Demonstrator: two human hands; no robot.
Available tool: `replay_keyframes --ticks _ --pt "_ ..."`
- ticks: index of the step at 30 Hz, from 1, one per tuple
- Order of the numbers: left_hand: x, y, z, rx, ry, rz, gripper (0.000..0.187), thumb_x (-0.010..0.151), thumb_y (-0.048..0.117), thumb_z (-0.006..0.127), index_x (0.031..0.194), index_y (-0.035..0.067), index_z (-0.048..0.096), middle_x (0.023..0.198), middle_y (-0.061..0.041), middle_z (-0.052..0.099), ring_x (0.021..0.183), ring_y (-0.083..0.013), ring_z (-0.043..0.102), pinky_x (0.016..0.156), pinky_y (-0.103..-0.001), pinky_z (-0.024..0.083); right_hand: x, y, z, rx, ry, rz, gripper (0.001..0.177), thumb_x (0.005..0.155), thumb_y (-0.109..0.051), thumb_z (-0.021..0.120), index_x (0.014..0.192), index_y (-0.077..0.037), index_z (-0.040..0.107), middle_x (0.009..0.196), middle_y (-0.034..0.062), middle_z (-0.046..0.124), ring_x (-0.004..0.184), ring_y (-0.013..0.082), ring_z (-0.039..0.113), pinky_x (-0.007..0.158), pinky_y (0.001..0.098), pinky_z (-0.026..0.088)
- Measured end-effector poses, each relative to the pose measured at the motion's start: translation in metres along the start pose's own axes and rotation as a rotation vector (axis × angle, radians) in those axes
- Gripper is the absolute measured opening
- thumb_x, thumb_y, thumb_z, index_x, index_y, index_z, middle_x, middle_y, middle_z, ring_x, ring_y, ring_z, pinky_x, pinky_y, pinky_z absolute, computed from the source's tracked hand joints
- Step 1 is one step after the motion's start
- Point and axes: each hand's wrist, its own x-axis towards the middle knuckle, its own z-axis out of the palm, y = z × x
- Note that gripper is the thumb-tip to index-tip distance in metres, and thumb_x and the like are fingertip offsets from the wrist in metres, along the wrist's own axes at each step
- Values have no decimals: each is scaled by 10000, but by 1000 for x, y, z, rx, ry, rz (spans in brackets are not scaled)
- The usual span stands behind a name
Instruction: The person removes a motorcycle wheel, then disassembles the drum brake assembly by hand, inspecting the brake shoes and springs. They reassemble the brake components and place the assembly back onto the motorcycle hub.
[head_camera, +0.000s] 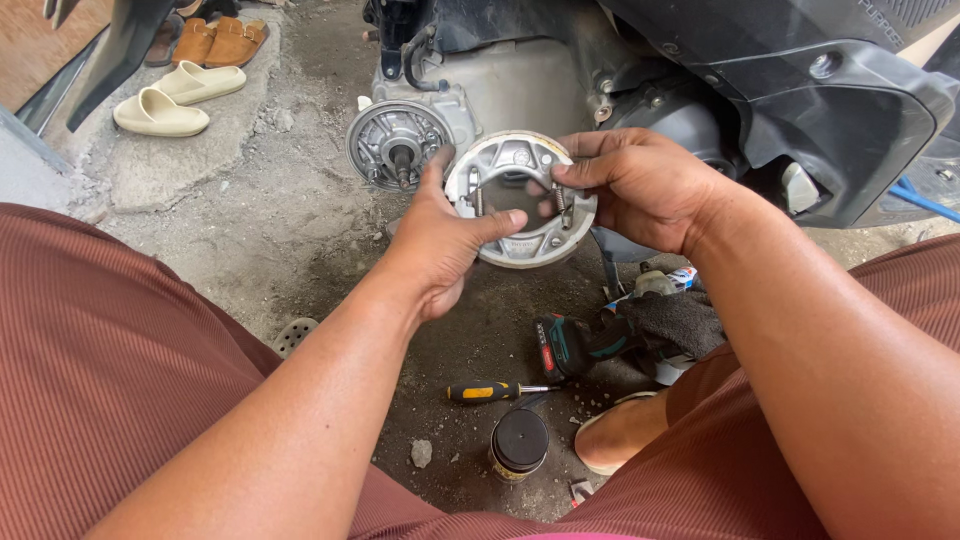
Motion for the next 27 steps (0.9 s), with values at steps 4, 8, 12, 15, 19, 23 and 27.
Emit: replay_keyframes --ticks 4,8,12,15,19,23,27 --pt "-3 15 -7 6 -13 -21 1227 684 -132 756 1600 319 75 1441 -230 527 1281 -291 606 1084 -462 476 -3 -3 -3 43 -95 -8 335 956 -81 593 1272 21 637 1059 116 751 981 210 730 920 382 591" --pt "-2 23 -14 99 26 -40 1186 693 -146 742 1612 273 120 1426 -279 466 1255 -329 634 1059 -412 578 -7 -7 -8 -32 -136 4 365 948 -87 604 1296 15 643 1051 128 764 954 212 740 881 376 594" --pt "-3 19 -20 207 -4 17 1129 701 -122 738 1594 230 143 1440 -263 554 1250 -303 659 1039 -391 568 -10 -8 -6 -143 -108 0 407 919 -69 644 1318 8 663 1031 124 769 920 203 738 830 347 607" --pt "0 15 -18 148 2 24 1108 717 -97 731 1598 230 144 1433 -274 543 1227 -307 667 1035 -403 576 -14 -10 -3 -147 -114 -21 425 911 -76 662 1332 -20 667 1027 102 764 902 188 729 767 317 602" --pt "2 9 -15 69 99 -10 1081 760 -38 766 1610 231 155 1420 -276 523 1230 -297 655 1023 -397 566 -18 -9 3 -238 -73 -82 411 915 -88 669 1322 -32 667 1030 95 765 950 181 727 822 336 584" --pt "2 2 -12 -135 89 14 1040 759 -27 799 1604 126 211 1389 -287 611 1162 -298 680 981 -430 604 -17 -6 3 -193 -109 -50 392 930 -109 647 1317 -46 668 1004 66 754 941 167 694 843 355 546" --pt "3 3 -20 -250 40 -112 1055 728 -30 754 1586 177 177 1266 -225 667 982 -235 679 932 -436 618 -13 -2 0 -111 -74 8 319 971 -132 553 1256 -14 635 970 55 738 916 158 701 841 382 574"
